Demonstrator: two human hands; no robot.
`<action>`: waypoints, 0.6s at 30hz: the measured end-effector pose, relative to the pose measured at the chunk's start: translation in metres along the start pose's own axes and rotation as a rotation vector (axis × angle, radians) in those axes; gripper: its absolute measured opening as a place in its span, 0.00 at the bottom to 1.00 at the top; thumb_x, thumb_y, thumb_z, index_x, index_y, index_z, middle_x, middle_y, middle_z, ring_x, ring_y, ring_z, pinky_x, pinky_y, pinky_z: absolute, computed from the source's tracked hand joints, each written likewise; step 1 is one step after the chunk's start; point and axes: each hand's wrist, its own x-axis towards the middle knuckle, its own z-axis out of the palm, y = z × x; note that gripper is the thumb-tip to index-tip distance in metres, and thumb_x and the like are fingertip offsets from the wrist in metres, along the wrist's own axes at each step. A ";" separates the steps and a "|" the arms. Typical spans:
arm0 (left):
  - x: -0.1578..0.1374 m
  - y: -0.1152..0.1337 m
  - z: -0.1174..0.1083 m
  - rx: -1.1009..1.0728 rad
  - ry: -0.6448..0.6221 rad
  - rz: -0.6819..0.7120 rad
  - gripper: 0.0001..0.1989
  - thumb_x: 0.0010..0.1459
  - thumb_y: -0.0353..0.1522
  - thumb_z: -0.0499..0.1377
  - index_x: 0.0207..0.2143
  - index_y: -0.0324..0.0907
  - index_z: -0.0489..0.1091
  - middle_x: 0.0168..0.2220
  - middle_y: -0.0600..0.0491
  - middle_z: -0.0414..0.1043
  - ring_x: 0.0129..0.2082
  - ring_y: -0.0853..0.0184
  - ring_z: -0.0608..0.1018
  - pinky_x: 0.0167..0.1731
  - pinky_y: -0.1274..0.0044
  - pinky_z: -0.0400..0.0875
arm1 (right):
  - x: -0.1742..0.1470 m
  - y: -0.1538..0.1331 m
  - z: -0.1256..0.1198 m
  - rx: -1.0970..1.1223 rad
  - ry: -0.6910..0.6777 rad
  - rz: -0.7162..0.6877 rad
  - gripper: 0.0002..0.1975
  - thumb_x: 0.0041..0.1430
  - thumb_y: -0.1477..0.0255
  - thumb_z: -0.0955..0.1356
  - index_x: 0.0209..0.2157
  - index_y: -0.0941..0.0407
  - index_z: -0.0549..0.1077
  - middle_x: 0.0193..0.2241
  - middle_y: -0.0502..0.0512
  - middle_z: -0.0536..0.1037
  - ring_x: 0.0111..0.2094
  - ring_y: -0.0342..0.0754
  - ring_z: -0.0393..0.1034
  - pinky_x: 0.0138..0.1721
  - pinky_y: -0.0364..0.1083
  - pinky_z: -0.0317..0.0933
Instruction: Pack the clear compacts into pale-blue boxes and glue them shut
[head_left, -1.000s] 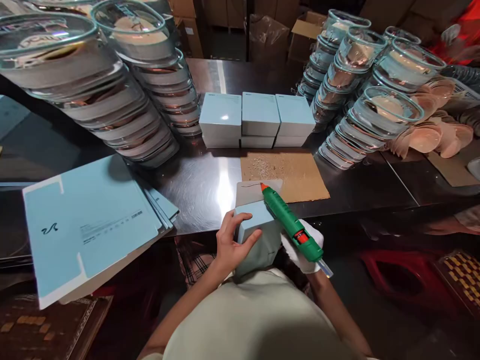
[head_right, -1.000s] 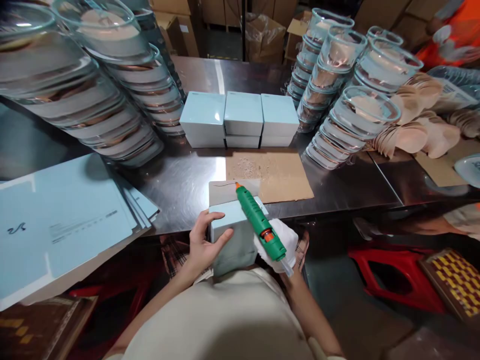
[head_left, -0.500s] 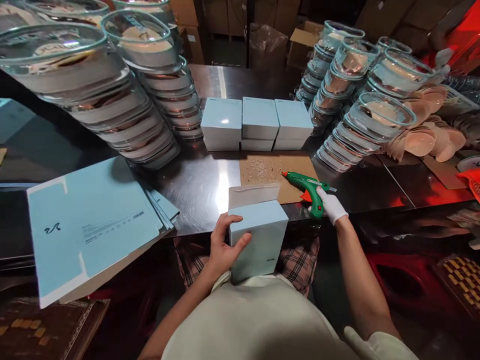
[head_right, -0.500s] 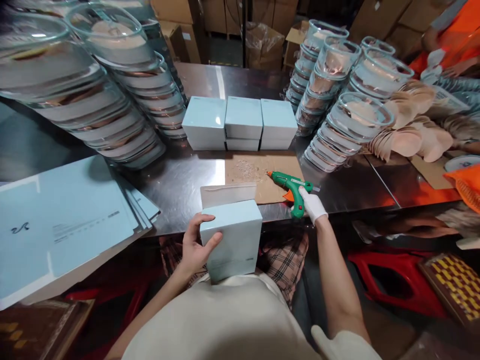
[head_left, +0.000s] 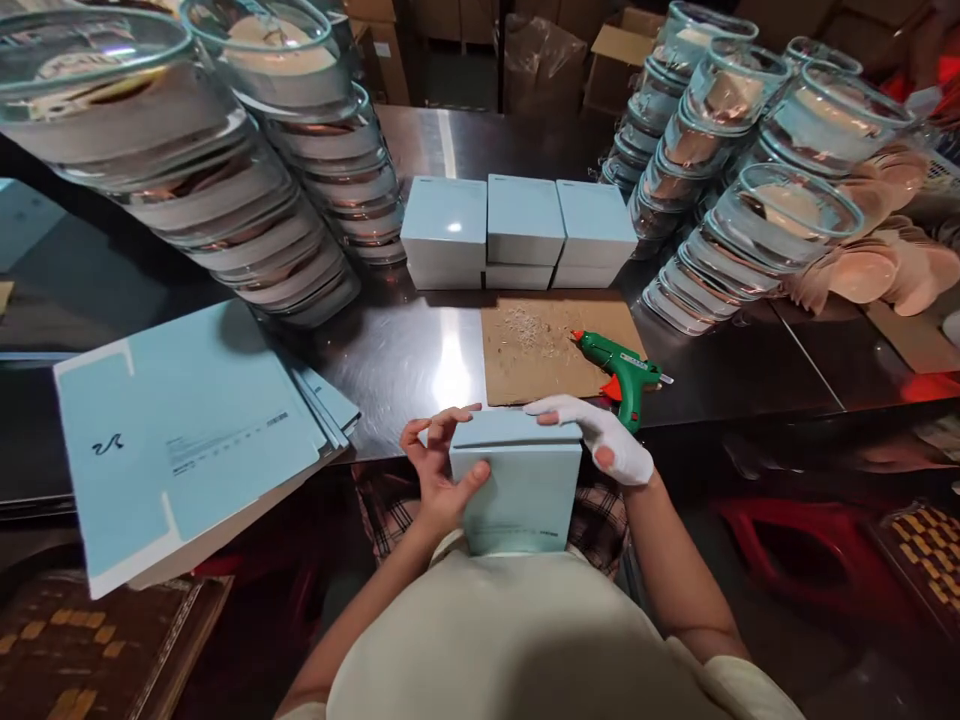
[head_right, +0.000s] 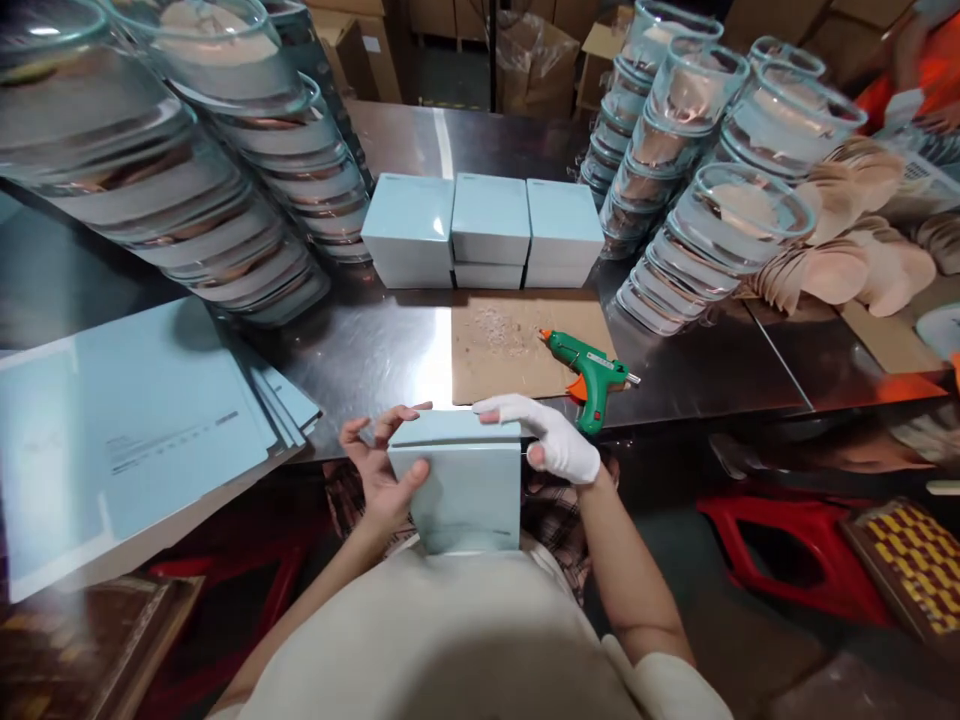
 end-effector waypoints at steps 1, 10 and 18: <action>0.001 -0.001 -0.002 -0.021 -0.009 0.023 0.27 0.65 0.50 0.66 0.59 0.59 0.57 0.50 0.51 0.71 0.55 0.56 0.82 0.54 0.60 0.77 | -0.003 -0.002 -0.004 -0.088 -0.085 -0.071 0.39 0.48 0.36 0.76 0.49 0.52 0.84 0.57 0.63 0.82 0.59 0.60 0.77 0.63 0.58 0.69; 0.016 0.016 -0.018 0.124 0.038 0.028 0.16 0.64 0.46 0.67 0.37 0.46 0.70 0.48 0.50 0.69 0.56 0.52 0.80 0.57 0.56 0.75 | -0.019 0.014 0.008 -0.330 0.181 -0.174 0.26 0.59 0.49 0.77 0.52 0.50 0.80 0.68 0.65 0.71 0.65 0.59 0.72 0.65 0.59 0.68; 0.029 0.002 -0.034 0.099 0.434 -0.117 0.17 0.65 0.48 0.66 0.46 0.52 0.64 0.58 0.51 0.72 0.65 0.57 0.74 0.67 0.57 0.68 | -0.055 0.025 0.047 -0.378 0.442 0.004 0.27 0.65 0.41 0.67 0.41 0.49 0.84 0.32 0.57 0.85 0.33 0.56 0.82 0.36 0.54 0.79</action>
